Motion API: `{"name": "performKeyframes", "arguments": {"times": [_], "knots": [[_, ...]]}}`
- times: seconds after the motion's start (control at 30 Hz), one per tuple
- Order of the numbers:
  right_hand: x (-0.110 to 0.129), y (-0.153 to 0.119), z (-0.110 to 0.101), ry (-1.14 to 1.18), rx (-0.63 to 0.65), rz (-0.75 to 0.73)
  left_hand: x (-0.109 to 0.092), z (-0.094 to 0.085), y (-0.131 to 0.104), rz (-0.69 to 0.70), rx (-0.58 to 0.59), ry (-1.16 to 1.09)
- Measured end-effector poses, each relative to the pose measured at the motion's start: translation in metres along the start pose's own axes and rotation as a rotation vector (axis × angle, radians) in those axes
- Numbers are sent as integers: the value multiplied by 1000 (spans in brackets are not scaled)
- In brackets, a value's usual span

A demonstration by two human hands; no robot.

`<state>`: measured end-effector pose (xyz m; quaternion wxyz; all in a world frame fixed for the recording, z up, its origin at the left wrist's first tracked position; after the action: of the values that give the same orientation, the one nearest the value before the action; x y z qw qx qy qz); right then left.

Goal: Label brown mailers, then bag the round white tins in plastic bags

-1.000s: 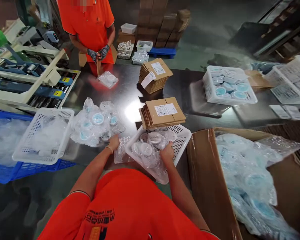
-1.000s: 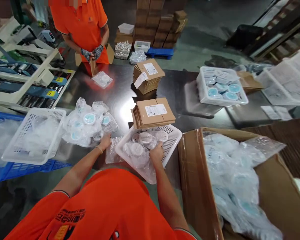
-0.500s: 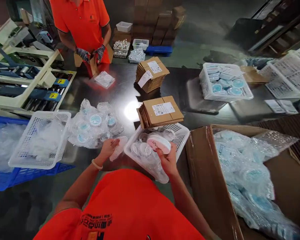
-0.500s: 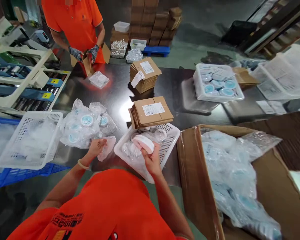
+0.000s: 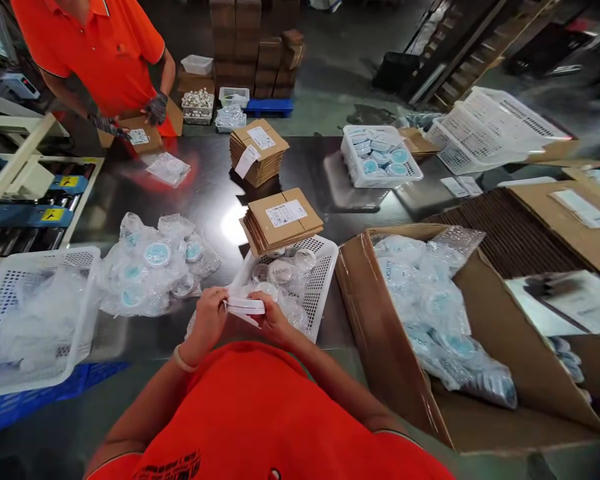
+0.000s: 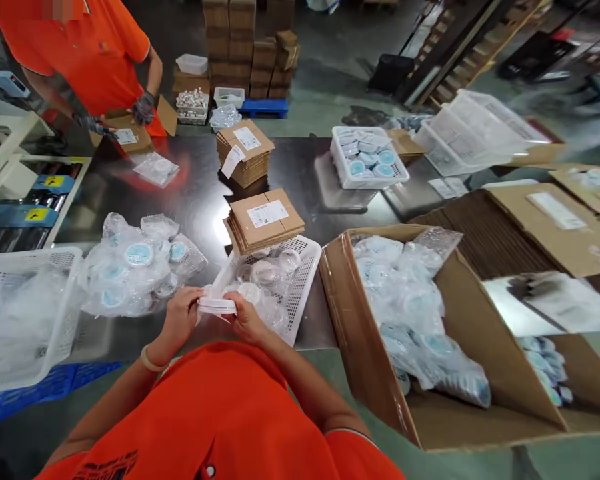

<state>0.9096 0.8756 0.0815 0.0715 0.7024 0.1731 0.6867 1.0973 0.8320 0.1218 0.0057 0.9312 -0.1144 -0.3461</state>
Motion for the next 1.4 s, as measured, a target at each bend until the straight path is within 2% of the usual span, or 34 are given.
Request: {"name": "performKeyframes", "arguments": {"times": [0.13, 0.2, 0.33, 0.43, 0.57, 0.67, 0.73, 0.87, 0.93, 1.03, 1.1, 1.13, 1.2, 1.23, 1.33, 1.4], "knots": [[8, -6, 2, 29, -62, -62, -18, 7, -2, 138, 86, -27], [9, -2, 2, -15, -49, -14, -25, 11, -3, 161, 114, -99], [14, 4, -12, -324, 74, 277, -25, 19, 6, 75, 67, -93], [33, 1, -33, -586, 173, 503, -31, 35, 20, 76, 134, -51], [56, 2, -60, -689, 226, 710, -52, 59, 41, 110, 278, -98], [59, 3, -82, -788, 221, 831, -64, 73, 52, 68, 294, -161], [56, 3, -91, -777, 247, 844, -67, 77, 56, 8, 245, -203], [50, 0, -102, -627, 157, 634, -72, 80, 59, -48, 161, -246], [43, -7, -105, -611, 123, 538, -75, 79, 59, -43, 132, -229], [31, -10, -108, -536, 184, 359, -80, 78, 57, -3, 124, -165], [21, -1, -121, -485, 124, 267, -83, 82, 53, 29, 160, -129], [12, 6, -131, -507, 55, 273, -84, 84, 50, 40, 183, -121], [-14, 20, -152, -658, -79, 410, -86, 90, 47, 47, 206, -127], [-30, 27, -159, -759, -97, 505, -87, 92, 46, 46, 204, -136], [-72, 37, -157, -961, 31, 728, -92, 91, 45, 49, 136, -171], [-88, 36, -152, -981, 110, 791, -97, 88, 45, 60, 63, -213]]}}
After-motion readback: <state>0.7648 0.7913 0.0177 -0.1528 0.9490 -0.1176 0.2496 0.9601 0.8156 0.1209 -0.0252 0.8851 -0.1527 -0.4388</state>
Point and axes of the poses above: each hand's wrist, its own y-axis towards the middle knuckle, its own z-axis out of the palm, x = y × z, the point moved 6 cm from there along y, towards the middle knuckle, and after that the axes turned 10 degrees about y, right-handed, at the moved point
